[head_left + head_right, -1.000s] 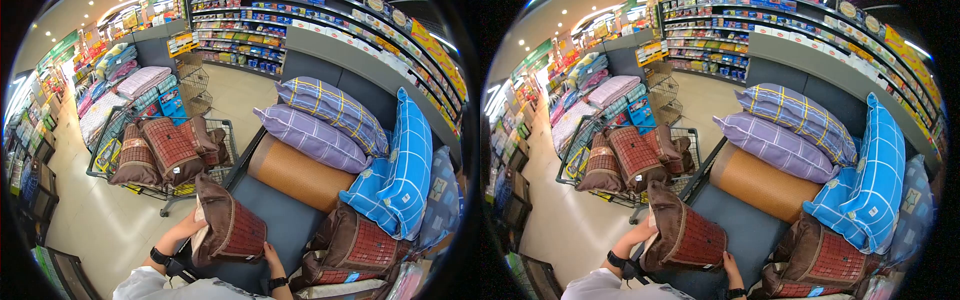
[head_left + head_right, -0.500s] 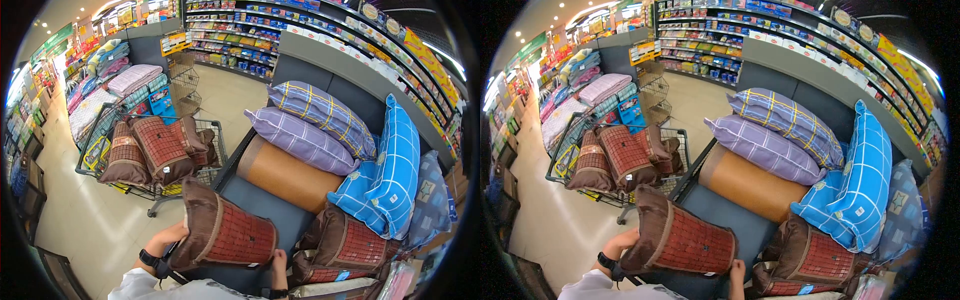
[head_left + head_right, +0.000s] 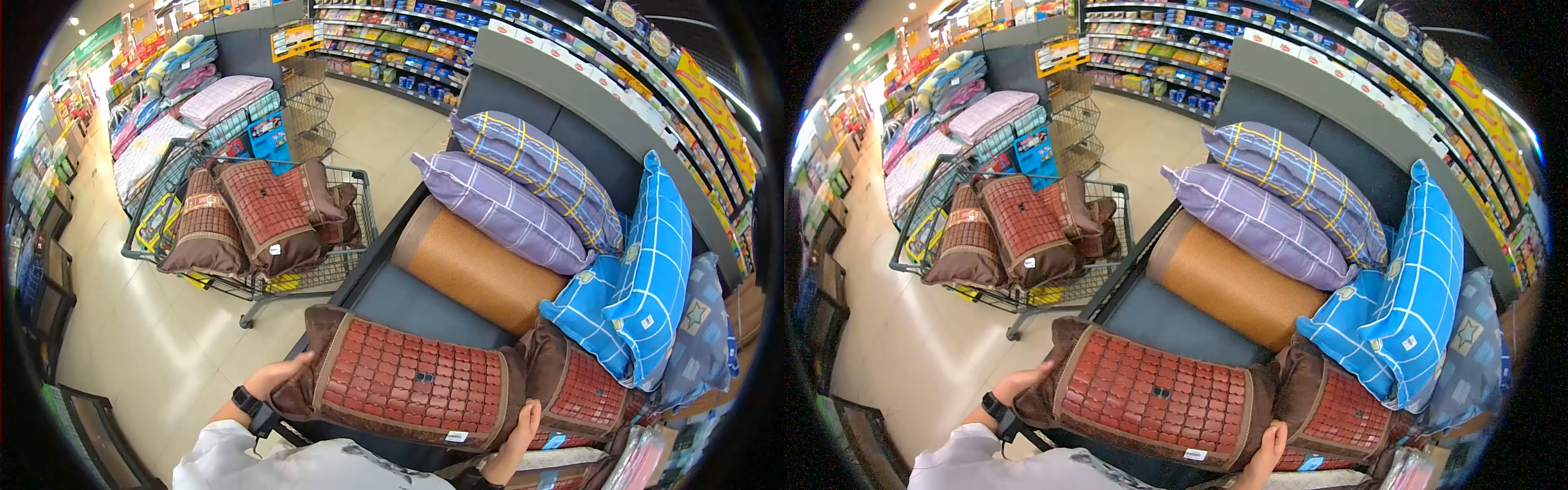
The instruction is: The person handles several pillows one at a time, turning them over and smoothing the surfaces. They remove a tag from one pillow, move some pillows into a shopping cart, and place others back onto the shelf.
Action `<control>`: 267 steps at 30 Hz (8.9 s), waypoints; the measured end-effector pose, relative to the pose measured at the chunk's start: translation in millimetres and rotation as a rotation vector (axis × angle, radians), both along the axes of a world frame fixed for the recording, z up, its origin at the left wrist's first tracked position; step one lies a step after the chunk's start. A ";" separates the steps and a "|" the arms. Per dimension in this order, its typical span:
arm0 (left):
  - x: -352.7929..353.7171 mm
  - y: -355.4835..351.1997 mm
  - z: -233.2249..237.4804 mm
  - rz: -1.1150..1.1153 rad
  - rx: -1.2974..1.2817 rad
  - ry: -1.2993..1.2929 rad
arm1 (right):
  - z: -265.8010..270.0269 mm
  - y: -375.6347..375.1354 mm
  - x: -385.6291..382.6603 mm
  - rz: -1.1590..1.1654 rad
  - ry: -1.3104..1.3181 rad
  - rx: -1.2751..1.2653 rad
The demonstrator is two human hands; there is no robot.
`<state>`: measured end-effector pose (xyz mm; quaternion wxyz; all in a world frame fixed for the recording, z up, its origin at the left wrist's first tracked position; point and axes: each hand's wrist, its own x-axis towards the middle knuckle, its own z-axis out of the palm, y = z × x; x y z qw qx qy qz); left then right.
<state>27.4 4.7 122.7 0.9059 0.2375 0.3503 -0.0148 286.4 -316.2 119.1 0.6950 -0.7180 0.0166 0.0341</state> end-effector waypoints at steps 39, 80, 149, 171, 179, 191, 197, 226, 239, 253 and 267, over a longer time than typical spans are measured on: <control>103.8 144.7 -165.9 0.286 0.956 0.517 | -16.1 12.9 -17.1 0.515 0.108 -0.121; 128.5 150.6 -22.8 0.602 1.891 0.105 | -32.8 10.1 -22.6 0.574 0.235 -0.150; -9.9 194.8 -48.4 0.722 0.554 0.107 | 14.3 -25.2 -82.4 0.295 0.359 0.248; 81.9 169.4 -115.6 0.153 0.801 0.088 | 5.6 -63.5 -143.6 0.051 0.336 0.281; 80.2 125.8 92.6 0.123 1.218 -0.404 | 12.6 -8.9 -131.1 0.290 0.390 0.194; 36.3 -29.1 197.0 -0.724 0.978 -1.020 | 78.5 155.9 -199.2 1.202 0.442 0.456; 21.4 -48.4 188.0 -0.948 1.181 -1.443 | 71.8 140.2 -194.2 1.009 0.336 0.465; -48.2 60.3 148.2 0.467 1.163 -0.567 | 180.5 163.3 -128.0 0.672 -0.892 -0.139; -197.6 325.1 0.8 0.347 1.541 0.942 | 72.0 110.4 -110.7 0.619 -0.172 -0.133; -134.1 300.1 -19.5 -0.042 1.682 1.304 | 54.3 66.1 -131.3 0.437 -0.116 -0.169; 24.2 67.2 42.9 -0.220 1.855 -0.251 | 48.2 -36.8 -149.8 0.170 -0.156 -0.424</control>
